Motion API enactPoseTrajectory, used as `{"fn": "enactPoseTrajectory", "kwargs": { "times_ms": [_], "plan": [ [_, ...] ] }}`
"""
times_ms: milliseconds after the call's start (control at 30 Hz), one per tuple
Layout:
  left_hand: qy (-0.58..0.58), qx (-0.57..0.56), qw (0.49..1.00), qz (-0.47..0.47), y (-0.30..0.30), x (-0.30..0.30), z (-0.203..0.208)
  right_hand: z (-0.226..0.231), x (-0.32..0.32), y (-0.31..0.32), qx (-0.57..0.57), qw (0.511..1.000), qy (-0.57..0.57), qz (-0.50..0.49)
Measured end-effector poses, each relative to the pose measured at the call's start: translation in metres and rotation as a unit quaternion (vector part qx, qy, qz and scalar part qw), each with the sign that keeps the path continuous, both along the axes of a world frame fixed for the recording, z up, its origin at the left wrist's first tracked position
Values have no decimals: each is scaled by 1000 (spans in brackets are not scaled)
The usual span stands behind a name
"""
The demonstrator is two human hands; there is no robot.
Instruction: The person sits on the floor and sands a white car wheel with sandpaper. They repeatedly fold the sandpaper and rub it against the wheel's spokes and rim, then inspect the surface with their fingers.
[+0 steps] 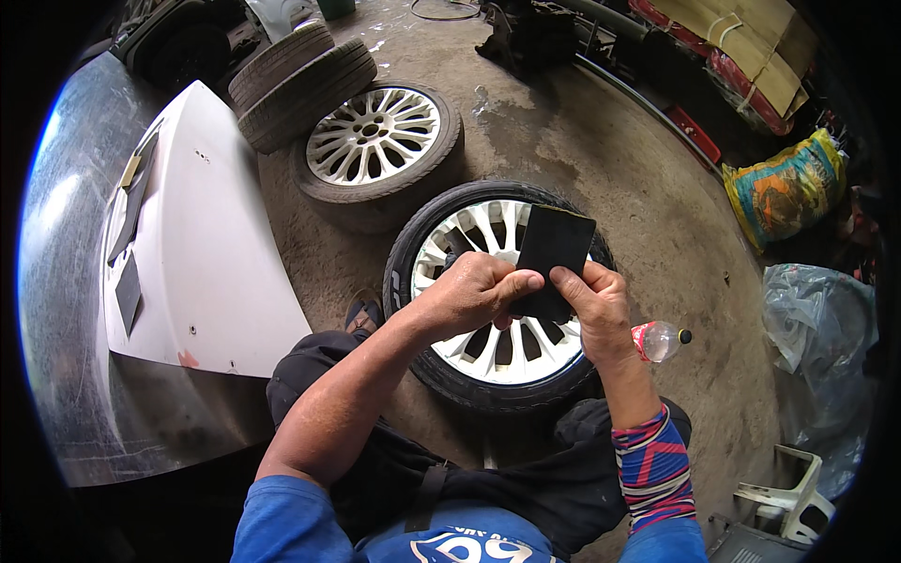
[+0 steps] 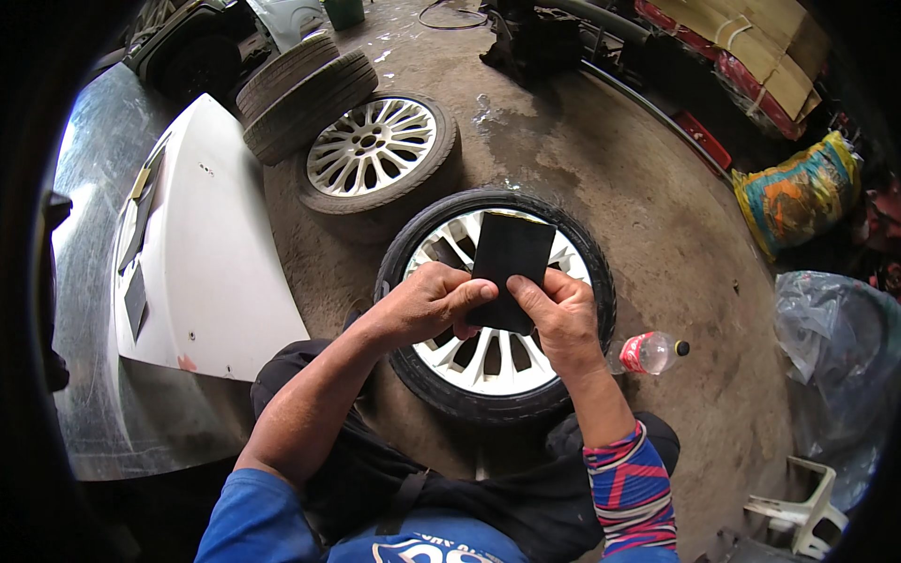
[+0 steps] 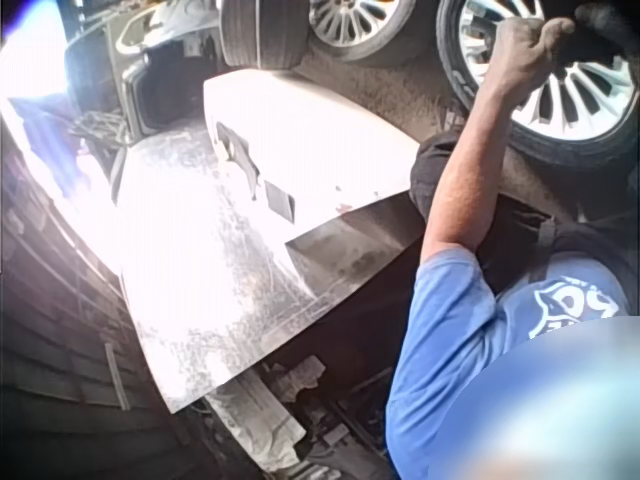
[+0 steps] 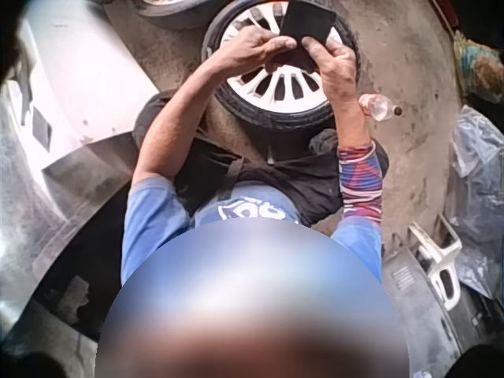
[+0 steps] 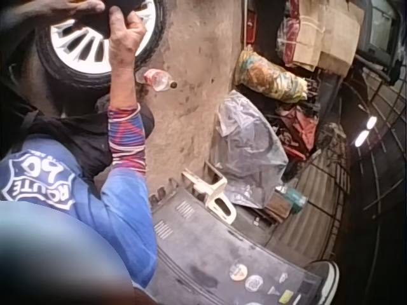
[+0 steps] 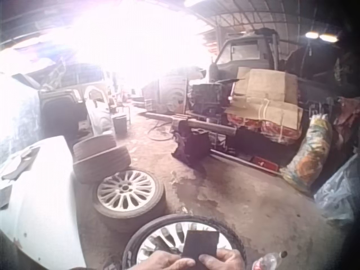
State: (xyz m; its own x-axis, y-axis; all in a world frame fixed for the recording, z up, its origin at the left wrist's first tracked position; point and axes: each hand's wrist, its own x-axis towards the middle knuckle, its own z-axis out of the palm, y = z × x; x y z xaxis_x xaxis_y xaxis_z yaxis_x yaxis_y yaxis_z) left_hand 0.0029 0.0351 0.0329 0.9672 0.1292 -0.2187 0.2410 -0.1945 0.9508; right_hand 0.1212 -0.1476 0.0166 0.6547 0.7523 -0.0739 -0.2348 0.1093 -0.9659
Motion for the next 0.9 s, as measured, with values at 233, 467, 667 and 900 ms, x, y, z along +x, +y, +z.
{"fn": "enactPoseTrajectory", "kwargs": {
  "times_ms": [233, 467, 667, 900],
  "plan": [
    [9, -32, 999, -21, 0, 0, 4, -2, 2, 1, -6, 1000, -22, -12],
    [9, -59, 998, -7, -4, 2, 4, -1, 2, 1, 12, 999, 12, -29],
    [-7, -1, 1000, -7, -7, 3, 7, 1, 2, 2, 22, 999, 25, -32],
    [0, -23, 999, -24, -3, 1, 5, 0, 2, 1, 10, 999, 48, -24]
  ]
}}
